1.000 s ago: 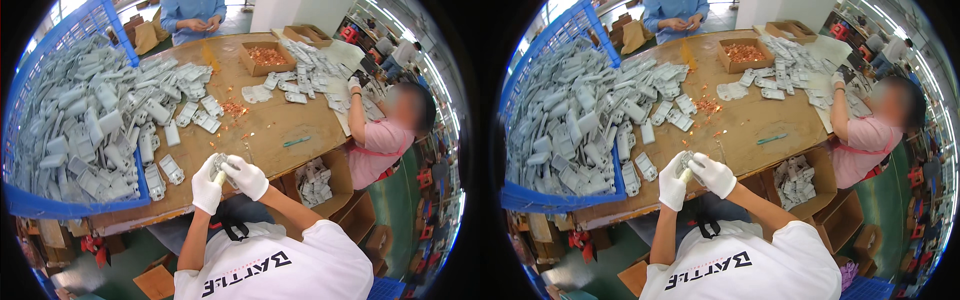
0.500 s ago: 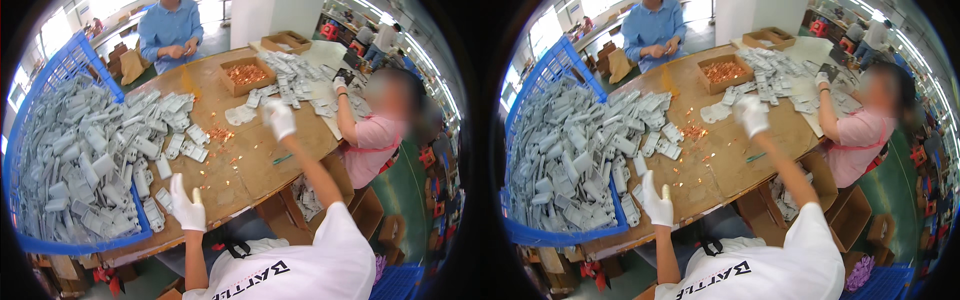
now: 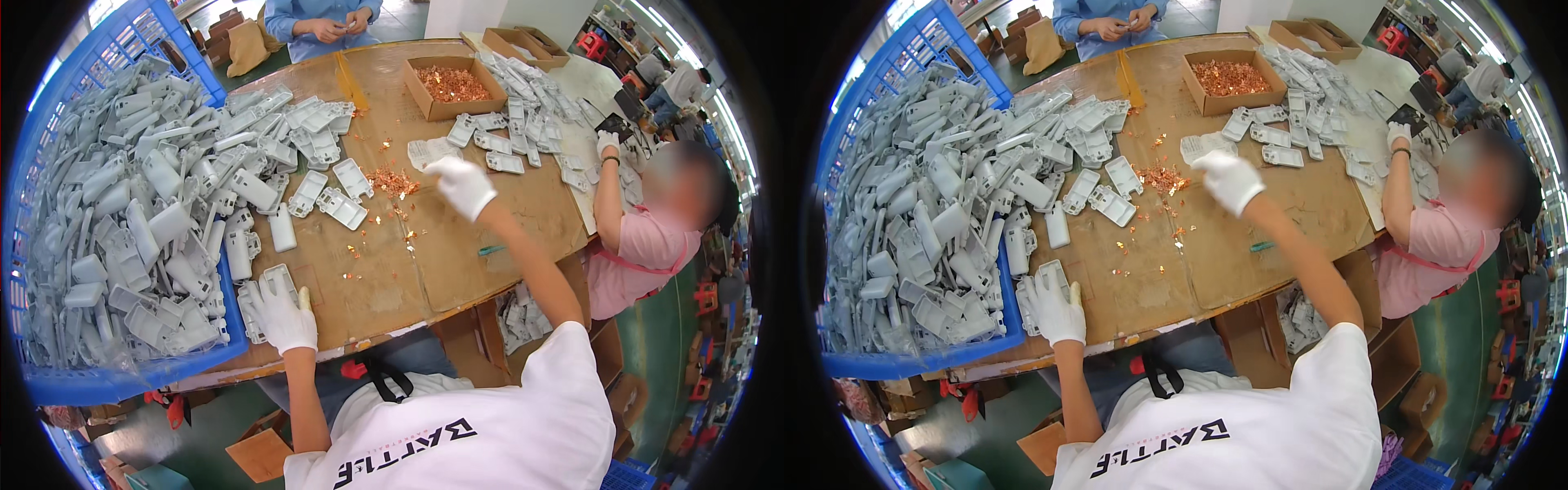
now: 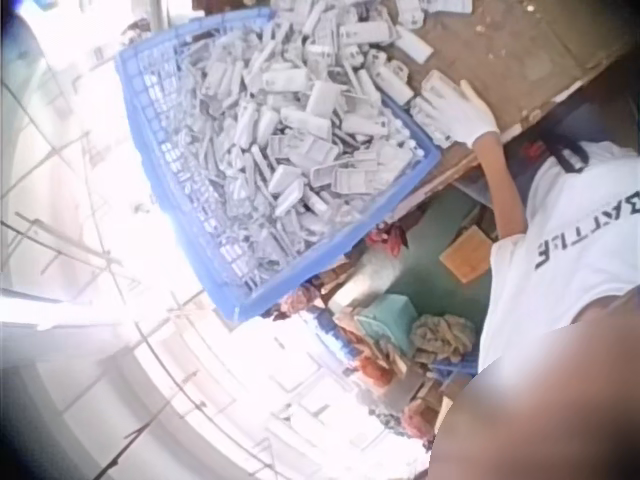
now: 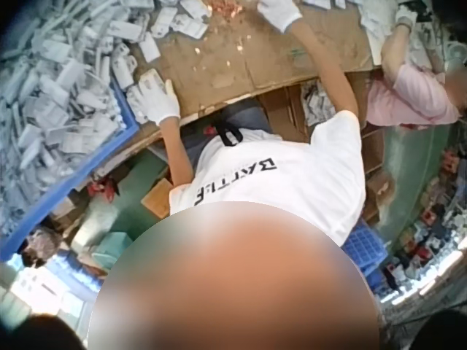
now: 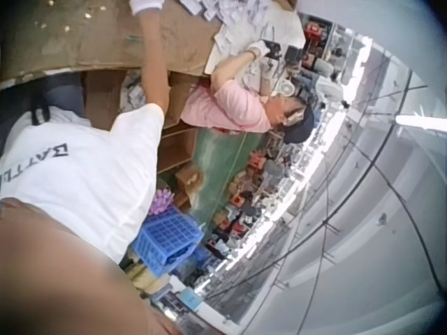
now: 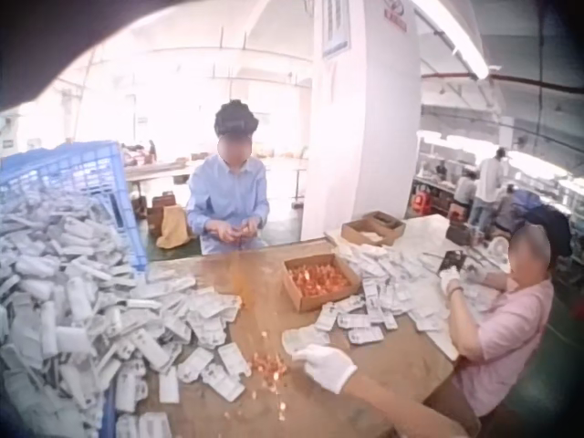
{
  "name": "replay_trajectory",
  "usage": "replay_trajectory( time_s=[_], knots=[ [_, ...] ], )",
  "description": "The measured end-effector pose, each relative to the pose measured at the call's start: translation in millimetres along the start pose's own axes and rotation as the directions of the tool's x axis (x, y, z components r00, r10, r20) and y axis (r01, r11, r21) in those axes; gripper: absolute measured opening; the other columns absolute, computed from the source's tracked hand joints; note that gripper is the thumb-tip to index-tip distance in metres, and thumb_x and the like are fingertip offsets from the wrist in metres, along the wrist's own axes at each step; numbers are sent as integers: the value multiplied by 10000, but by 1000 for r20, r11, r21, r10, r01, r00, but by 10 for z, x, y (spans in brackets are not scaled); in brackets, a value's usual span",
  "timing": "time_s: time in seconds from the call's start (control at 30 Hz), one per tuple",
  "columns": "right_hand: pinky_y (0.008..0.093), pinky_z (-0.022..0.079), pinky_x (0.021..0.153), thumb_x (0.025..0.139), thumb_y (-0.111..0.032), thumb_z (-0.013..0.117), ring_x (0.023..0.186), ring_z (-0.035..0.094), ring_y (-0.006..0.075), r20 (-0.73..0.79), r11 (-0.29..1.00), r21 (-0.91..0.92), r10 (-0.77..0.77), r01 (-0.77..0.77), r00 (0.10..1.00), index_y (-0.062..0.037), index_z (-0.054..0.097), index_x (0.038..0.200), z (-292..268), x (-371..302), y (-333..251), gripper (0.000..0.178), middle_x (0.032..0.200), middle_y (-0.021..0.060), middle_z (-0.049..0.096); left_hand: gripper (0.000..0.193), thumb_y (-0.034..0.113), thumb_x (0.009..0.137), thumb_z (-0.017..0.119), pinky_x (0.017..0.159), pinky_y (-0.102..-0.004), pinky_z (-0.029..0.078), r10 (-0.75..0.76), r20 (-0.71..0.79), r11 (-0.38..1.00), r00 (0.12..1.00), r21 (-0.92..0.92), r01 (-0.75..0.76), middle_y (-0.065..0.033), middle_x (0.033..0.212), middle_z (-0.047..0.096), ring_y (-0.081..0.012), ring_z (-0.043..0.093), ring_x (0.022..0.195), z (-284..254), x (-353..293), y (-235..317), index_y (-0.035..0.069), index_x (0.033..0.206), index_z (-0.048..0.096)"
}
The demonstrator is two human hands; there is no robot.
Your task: The person assembles electronic casings by picking up small metal contact pieces and inserting them into the plastic casings by hand.
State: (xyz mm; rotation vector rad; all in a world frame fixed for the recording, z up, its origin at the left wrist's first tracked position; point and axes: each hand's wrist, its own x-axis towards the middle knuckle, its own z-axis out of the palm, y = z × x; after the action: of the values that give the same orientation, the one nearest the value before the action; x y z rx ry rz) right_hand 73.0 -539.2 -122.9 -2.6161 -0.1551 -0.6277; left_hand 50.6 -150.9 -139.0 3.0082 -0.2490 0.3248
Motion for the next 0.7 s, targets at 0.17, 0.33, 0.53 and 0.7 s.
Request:
replay_trajectory(
  time_s=[0.17, 0.33, 0.53, 0.7],
  knots=[
    [422, 525, 709, 840, -86, 573, 831, 632, 299, -20, 993, 2, 118, -118, 993, -154, 644, 956, 381, -151, -362, 152, 908, 73, 627, 427, 232, 833, 676, 1098, -574, 268, 72, -79, 994, 994, -75, -78, -148, 1282, 531, -365, 426, 1276, 126, 41, 1, 86, 1215, 555],
    [401, 538, 683, 813, -77, 598, 813, 628, 274, -93, 980, -194, 20, -38, 995, -154, 657, 905, 566, -215, -400, 134, 893, 48, 618, 356, 216, 835, 663, 1065, -550, 307, 77, -155, 994, 985, -70, -89, -144, 1241, 541, -345, 451, 1245, 193, 29, 19, 81, 1150, 567],
    [378, 542, 688, 776, -52, 612, 816, 631, 242, -135, 976, -219, -41, 10, 990, -172, 679, 895, 459, -229, -535, 182, 879, 30, 629, 328, 142, 858, 623, 1069, -521, 329, 99, -150, 985, 984, -126, -119, -148, 1222, 556, -339, 479, 1208, 189, 15, -35, 73, 1175, 575],
    [388, 537, 722, 789, -66, 618, 833, 635, 257, 23, 982, -144, -122, 124, 992, -160, 685, 867, 401, -168, -523, 139, 883, 39, 636, 310, 87, 847, 620, 931, -457, 441, 64, -243, 943, 968, -304, -138, -126, 1076, 590, -313, 574, 1042, 236, 44, -23, 124, 1153, 587]
  ],
)
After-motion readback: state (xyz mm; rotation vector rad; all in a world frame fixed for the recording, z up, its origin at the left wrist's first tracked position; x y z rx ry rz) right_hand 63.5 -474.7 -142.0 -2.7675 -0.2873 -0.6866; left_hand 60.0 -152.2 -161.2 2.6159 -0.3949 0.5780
